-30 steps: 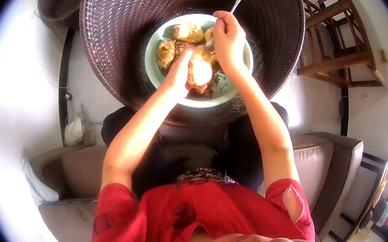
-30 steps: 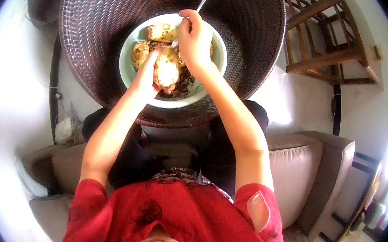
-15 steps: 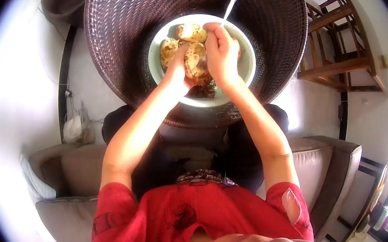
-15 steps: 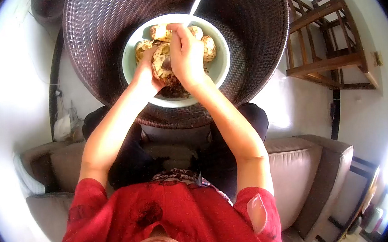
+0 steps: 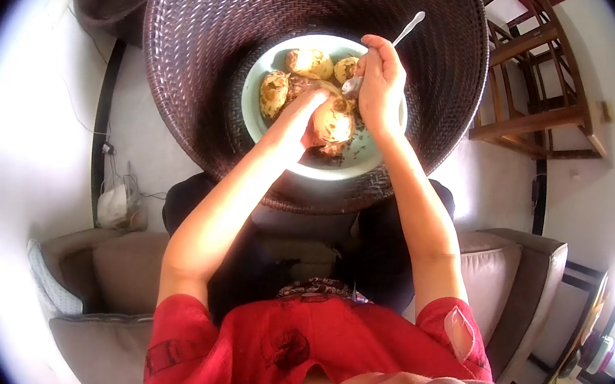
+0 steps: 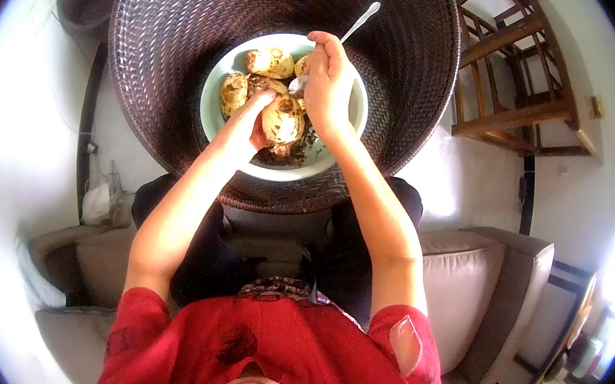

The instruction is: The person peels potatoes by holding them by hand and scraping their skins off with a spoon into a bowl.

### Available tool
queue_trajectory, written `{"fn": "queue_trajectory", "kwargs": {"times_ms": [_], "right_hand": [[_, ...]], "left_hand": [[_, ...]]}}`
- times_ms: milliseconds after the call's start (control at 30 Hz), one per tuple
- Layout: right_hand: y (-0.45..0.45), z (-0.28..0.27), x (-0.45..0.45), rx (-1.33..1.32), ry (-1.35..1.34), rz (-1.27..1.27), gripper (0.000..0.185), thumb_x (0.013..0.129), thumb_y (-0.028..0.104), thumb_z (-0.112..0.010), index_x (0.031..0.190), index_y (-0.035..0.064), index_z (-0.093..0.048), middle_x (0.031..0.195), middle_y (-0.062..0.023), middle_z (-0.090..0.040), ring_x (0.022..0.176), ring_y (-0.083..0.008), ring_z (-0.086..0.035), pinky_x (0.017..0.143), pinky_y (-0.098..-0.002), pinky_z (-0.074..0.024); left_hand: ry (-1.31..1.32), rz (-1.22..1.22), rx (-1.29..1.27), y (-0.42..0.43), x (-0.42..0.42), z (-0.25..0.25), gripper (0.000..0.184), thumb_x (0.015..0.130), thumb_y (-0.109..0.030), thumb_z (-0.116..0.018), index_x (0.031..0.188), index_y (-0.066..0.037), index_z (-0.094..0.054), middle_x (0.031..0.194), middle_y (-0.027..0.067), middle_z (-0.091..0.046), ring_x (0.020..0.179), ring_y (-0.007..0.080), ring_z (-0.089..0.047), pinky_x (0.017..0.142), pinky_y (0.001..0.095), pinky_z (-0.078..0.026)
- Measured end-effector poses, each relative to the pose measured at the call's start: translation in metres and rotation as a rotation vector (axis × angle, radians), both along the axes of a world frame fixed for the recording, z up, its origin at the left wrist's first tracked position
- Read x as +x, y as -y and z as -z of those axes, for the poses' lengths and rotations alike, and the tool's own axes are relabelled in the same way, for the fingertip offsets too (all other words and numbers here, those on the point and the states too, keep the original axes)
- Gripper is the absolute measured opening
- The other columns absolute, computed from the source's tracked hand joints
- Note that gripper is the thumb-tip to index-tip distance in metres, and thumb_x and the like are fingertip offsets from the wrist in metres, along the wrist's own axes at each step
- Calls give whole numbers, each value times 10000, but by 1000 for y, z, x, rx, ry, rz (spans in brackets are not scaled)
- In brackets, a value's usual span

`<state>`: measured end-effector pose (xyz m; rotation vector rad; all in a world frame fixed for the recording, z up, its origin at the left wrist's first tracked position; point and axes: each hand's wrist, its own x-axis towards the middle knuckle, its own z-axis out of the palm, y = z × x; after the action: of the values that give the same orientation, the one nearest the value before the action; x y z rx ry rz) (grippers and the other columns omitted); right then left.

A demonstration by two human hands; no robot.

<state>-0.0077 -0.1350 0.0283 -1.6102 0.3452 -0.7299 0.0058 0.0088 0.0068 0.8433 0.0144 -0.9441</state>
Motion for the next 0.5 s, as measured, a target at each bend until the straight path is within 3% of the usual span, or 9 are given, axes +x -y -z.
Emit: {"fn": "queue_trajectory", "kwargs": {"times_ms": [267, 333, 367, 400, 500], "right_hand": [[-17, -11, -23, -116, 14, -71, 202, 988, 65, -400, 1077, 5, -571, 662, 25, -478, 549, -29, -418, 479, -191, -342], [-26, -17, -30, -49, -69, -119, 161, 966, 34, -441, 1033, 6, -584, 726, -26, -531, 643, -79, -499, 606, -225, -422], [-25, 1, -28, -307, 24, -49, 155, 943, 9, -465, 1036, 1, -588, 746, -78, -586, 660, -148, -566, 650, -283, -464], [-27, -1, -29, -390, 53, -80, 175, 927, -7, -472, 1055, 3, -592, 781, -131, -632, 704, -226, -622, 708, -336, -493], [-18, -3, -19, -572, 100, -39, 189, 930, 11, -465, 1063, 0, -599, 837, -165, -663, 744, -249, -654, 717, -346, -505]], "left_hand": [[-65, -97, -12, 2, 3, 6, 432, 969, -338, -432, 1289, -48, -451, 1204, 110, -585, 1107, 194, -593, 979, 383, -488], [-79, -76, -45, 1, 4, 4, 422, 971, -320, -426, 1287, -42, -449, 1200, 118, -585, 1095, 199, -602, 959, 380, -505], [-104, -113, -44, 3, 4, 5, 423, 983, -326, -416, 1288, -35, -444, 1205, 127, -581, 1076, 207, -614, 928, 363, -529], [-109, -111, -40, 4, 4, 9, 423, 983, -326, -416, 1288, -35, -444, 1205, 127, -581, 1076, 207, -614, 928, 363, -529], [-100, -86, -30, 4, 2, 8, 460, 971, -382, -450, 1297, -58, -474, 1189, 103, -602, 1061, 187, -615, 888, 343, -531]]}}
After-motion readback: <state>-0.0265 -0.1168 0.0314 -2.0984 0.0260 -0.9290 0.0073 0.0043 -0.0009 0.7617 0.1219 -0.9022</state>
